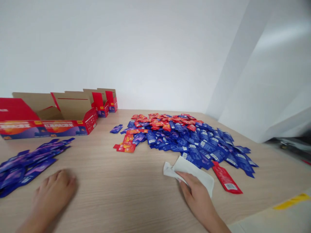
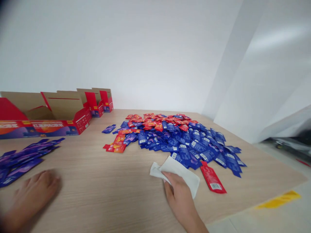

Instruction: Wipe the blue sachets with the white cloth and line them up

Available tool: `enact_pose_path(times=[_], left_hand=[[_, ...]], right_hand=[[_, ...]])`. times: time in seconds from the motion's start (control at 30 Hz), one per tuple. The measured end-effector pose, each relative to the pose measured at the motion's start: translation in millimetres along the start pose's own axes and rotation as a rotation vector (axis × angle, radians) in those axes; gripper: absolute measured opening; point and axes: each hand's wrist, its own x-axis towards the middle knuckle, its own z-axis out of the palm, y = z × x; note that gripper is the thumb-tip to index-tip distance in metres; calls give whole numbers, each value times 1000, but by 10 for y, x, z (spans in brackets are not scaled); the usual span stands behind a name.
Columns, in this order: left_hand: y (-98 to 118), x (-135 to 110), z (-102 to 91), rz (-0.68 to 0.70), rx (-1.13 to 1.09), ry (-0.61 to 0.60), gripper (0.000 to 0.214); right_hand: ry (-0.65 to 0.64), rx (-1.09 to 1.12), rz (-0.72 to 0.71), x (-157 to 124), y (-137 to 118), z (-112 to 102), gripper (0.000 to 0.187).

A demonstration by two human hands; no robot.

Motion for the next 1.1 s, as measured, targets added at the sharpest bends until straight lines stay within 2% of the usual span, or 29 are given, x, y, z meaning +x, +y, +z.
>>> enact_pose_path(times=[0.07, 0.13, 0.23, 0.33, 0.43, 0.57, 0.73, 0.8, 0.9, 0.97, 1.03, 1.1], left_hand=[[173, -184, 24, 53, -72, -40, 61], [328, -329, 9, 97, -142, -55, 63], [502, -437, -75, 146, -260, -59, 59], [626, -466, -177, 185, -411, -41, 55], [739, -485, -248, 209, -596, -8, 54], [886, -528, -291, 226, -788, 0, 48], [1104, -626, -345, 239, -990, -130, 41], [1215, -689, -373, 251, -1041, -191, 40], [1410, -818, -427, 283, -1086, -267, 38], [1551, -921, -469, 295, -1146, -360, 39], [1686, -1018, -506, 255, -1278, -532, 48], [1798, -1093, -528, 142, -1413, -701, 63]], right_hand=[[-18, 25, -3, 32, -12, -64, 36], [19, -28, 80, 126, 48, -192, 40], [156, -256, 250, 381, 273, -418, 49], [219, -414, 335, 653, 531, -517, 52], [200, -522, 386, 810, 678, -468, 57], [143, -561, 397, 889, 734, -425, 50], [103, -494, 425, 992, 809, -580, 57], [100, -453, 452, 1019, 821, -661, 52], [107, -380, 452, 991, 723, -745, 35], [108, -313, 405, 905, 540, -746, 31], [94, -233, 323, 763, 261, -682, 30], [48, -133, 208, 588, -71, -556, 24]])
